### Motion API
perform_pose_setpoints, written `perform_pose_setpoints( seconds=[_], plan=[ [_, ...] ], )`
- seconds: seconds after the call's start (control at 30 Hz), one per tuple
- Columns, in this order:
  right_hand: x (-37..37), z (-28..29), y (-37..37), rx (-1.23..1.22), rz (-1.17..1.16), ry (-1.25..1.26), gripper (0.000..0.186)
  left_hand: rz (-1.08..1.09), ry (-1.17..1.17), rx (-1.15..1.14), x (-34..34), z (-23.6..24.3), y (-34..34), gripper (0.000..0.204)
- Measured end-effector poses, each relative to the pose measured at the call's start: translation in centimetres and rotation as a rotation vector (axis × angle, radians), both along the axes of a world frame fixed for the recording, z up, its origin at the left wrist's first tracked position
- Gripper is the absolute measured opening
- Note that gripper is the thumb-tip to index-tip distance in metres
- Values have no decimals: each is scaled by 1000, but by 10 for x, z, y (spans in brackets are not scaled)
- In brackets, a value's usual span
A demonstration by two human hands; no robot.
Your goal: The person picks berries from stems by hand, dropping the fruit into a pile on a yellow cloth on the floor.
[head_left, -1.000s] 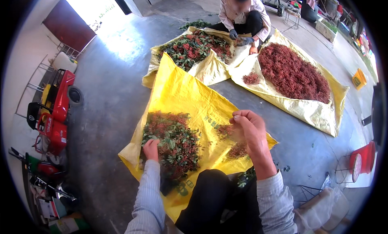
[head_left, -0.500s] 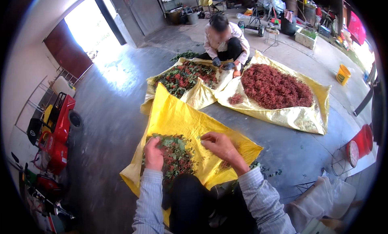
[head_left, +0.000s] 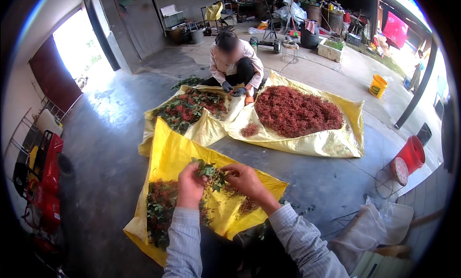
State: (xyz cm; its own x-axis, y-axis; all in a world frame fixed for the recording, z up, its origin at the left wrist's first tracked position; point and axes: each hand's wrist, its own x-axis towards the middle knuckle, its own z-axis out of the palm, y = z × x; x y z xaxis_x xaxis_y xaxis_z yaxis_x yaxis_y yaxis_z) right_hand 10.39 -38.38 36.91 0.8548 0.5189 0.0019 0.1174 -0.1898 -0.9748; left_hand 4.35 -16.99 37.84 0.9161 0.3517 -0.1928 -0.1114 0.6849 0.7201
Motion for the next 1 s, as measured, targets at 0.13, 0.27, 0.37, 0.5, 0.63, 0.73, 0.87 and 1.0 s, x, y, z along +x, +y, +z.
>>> perform_pose_setpoints(
  seconds=[0.13, 0.27, 0.37, 0.5, 0.63, 0.73, 0.87, 1.0],
  plan=[
    [7, -1, -6, -63, -14, -89, 25, -70, -13, -74, 5, -10, -3, 17],
    [14, 0, -11, -125, -57, -149, 24, 122, 8, -51, 13, -11, -5, 10],
    [13, -4, -12, -132, -92, -206, 25, 171, 48, -28, 13, -19, 0, 9],
    [16, 0, -19, -141, -128, -51, 24, 224, 29, 25, 15, -20, -4, 10],
    [21, -4, -31, 38, -97, 113, 17, 333, 63, 41, 11, -10, 10, 8],
    [25, -1, -40, 347, -109, 493, 6, 277, 94, 160, 1, -1, 7, 5],
    [29, -2, -54, 477, -147, 624, 5, -29, 150, 424, -2, 8, -14, 6],
    [25, -5, -53, 516, -87, 626, 6, -247, 184, 570, -2, 11, -34, 14]
  ],
)
